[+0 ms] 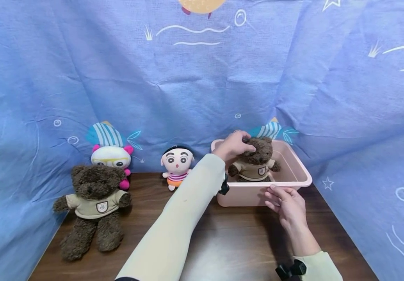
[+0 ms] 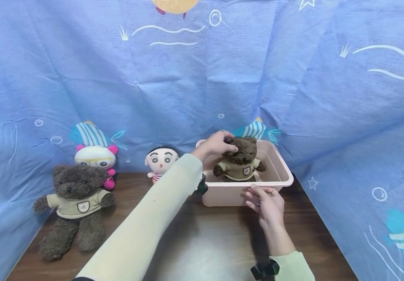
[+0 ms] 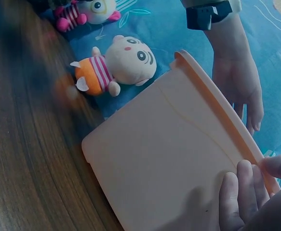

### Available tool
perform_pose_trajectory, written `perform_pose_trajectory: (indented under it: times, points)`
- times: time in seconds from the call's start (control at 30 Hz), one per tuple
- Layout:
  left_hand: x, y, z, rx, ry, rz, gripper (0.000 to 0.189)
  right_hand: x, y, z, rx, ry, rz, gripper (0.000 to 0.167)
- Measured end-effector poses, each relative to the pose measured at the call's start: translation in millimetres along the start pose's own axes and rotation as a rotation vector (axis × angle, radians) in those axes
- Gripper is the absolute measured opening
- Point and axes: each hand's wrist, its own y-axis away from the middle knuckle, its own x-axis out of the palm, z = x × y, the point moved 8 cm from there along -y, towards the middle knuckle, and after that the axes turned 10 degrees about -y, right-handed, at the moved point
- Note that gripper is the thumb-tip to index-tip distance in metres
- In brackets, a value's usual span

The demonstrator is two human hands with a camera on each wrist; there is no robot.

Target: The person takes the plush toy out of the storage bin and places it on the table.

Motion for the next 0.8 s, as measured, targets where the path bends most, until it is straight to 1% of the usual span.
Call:
perform_pose_trajectory:
  times: [0.07,0.13,0.27,0.43,0.5,0.57,0.63,0.8]
  points:
    - [4.8,-0.9,0.9,-0.022,0.014,0.001,0.061,0,0.7,-1,0.003,0.000,0.000,0.018]
    - [8.7,-2.2,0.6,-0.028,0.019,0.006,0.065,0,1.1,-1,0.009,-0.005,-0.003,0.018]
    - [14.4,-5.1,1.5,-0.051,-0.028,0.021,0.071,2,0.3,-1,0.013,-0.001,0.007,0.019]
    - [17.0,-8.4,-2.9,-0.060,-0.183,0.045,0.071,4,-1.8,1,0.010,0.006,0.020,0.019]
    - [16.7,-7.8,-5.3,-0.070,-0.251,0.047,0.070,4,-2.3,0,0.011,0.006,0.021,0.018]
    - [16.9,-6.0,-8.2,-0.074,-0.293,0.048,0.068,3,-2.6,0,0.011,0.005,0.021,0.019]
    - [18.3,-3.6,-10.6,-0.082,-0.323,0.062,0.068,3,-3.0,-1,0.011,0.004,0.019,0.019]
    - [25.7,-2.4,-16.2,-0.069,-0.338,0.111,0.066,1,-3.3,-1,0.018,0.003,0.016,0.018]
